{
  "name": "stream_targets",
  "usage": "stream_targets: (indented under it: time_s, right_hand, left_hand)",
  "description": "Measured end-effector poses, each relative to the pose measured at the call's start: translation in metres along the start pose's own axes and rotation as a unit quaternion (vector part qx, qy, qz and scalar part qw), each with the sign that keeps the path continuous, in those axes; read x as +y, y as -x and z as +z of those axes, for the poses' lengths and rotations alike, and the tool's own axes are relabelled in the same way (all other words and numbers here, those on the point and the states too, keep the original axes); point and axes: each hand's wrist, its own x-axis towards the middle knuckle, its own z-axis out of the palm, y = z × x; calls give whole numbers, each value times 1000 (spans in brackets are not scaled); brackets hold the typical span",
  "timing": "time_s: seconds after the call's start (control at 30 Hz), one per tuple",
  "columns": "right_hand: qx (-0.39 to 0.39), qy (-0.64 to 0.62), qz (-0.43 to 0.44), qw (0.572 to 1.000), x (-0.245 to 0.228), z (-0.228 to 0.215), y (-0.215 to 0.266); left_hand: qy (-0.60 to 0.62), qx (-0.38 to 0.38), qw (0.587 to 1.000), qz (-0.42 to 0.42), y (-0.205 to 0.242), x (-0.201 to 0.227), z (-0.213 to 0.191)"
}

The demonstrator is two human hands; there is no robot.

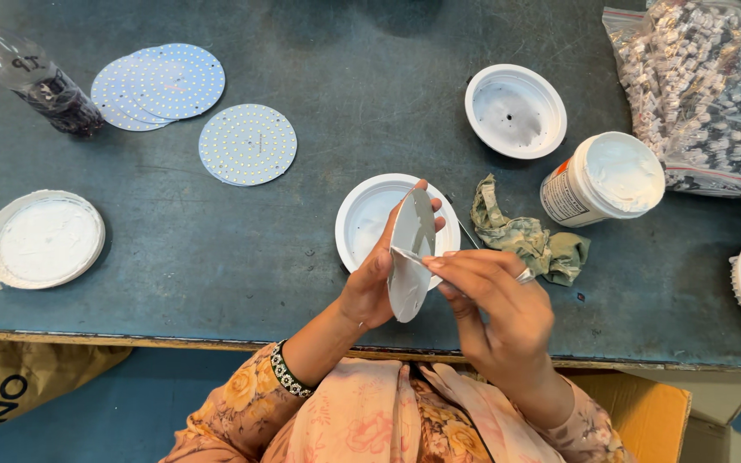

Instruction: The person applies a white paste to the center of circular LED modules using a small spatula. They scoop paste from a container, spread it on the module, and place the finished unit into a stack.

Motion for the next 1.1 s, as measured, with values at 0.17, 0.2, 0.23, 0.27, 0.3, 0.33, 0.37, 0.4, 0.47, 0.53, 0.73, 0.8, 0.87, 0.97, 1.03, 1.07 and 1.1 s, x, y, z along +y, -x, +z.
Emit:
stream_targets:
  time_s: [0.17, 0.2, 0.23, 0.27, 0.3, 0.33, 0.37, 0.4, 0.47, 0.53, 0.73, 0.8, 0.87, 0.97, 1.03, 1.07, 1.1]
  right_hand:
    - [-34, 5, -37, 999, -3, 2, 1]
    - [-42, 5, -50, 998, -2, 1, 2]
    - [-41, 5, -49, 998, 0, 0, 4]
    - [-40, 4, -49, 998, 2, -1, 5]
    - [-39, 4, -49, 998, 4, -3, 6]
    - [-30, 1, -37, 999, 7, -5, 7]
    - [-22, -2, -24, 999, 11, -7, 7]
    - [-13, -4, -11, 1000, 15, -9, 8]
    - [12, 8, 14, 1000, 25, -10, 7]
    - [24, 6, 38, 999, 35, -8, 5]
    - [14, 28, -5, 999, 50, 5, -3]
    - [6, 56, -12, 998, 49, 10, -3]
    - [16, 52, 10, 998, 48, 14, -1]
    - [31, 50, 37, 998, 48, 17, 0]
    - [38, 51, 53, 997, 49, 19, 0]
    - [39, 51, 62, 996, 49, 21, 0]
    - [41, 52, 71, 995, 49, 22, 0]
  left_hand:
    - [16, 17, 1000, 10, 1, 0, -6]
    - [24, 18, 1000, 7, 0, 0, -8]
    - [31, 20, 999, 5, 0, 1, -9]
    - [38, 26, 999, -1, -1, 1, -9]
    - [45, 32, 998, -7, -1, 1, -9]
    - [52, 37, 998, -12, -2, 2, -9]
    - [63, 32, 997, -10, -3, 3, -9]
    - [74, 27, 997, -8, -3, 4, -8]
    - [105, 20, 994, -22, -2, 7, -6]
    - [145, 16, 988, -54, -1, 10, -3]
    - [192, 29, 980, -55, 6, 16, 7]
    - [153, 33, 987, -39, 8, 19, 9]
    - [121, 39, 992, -24, 8, 21, 11]
    - [79, 47, 996, -3, 9, 18, 14]
    - [48, 48, 998, 11, 9, 16, 16]
    - [37, 47, 998, 7, 9, 15, 17]
    - [26, 46, 999, 3, 9, 14, 17]
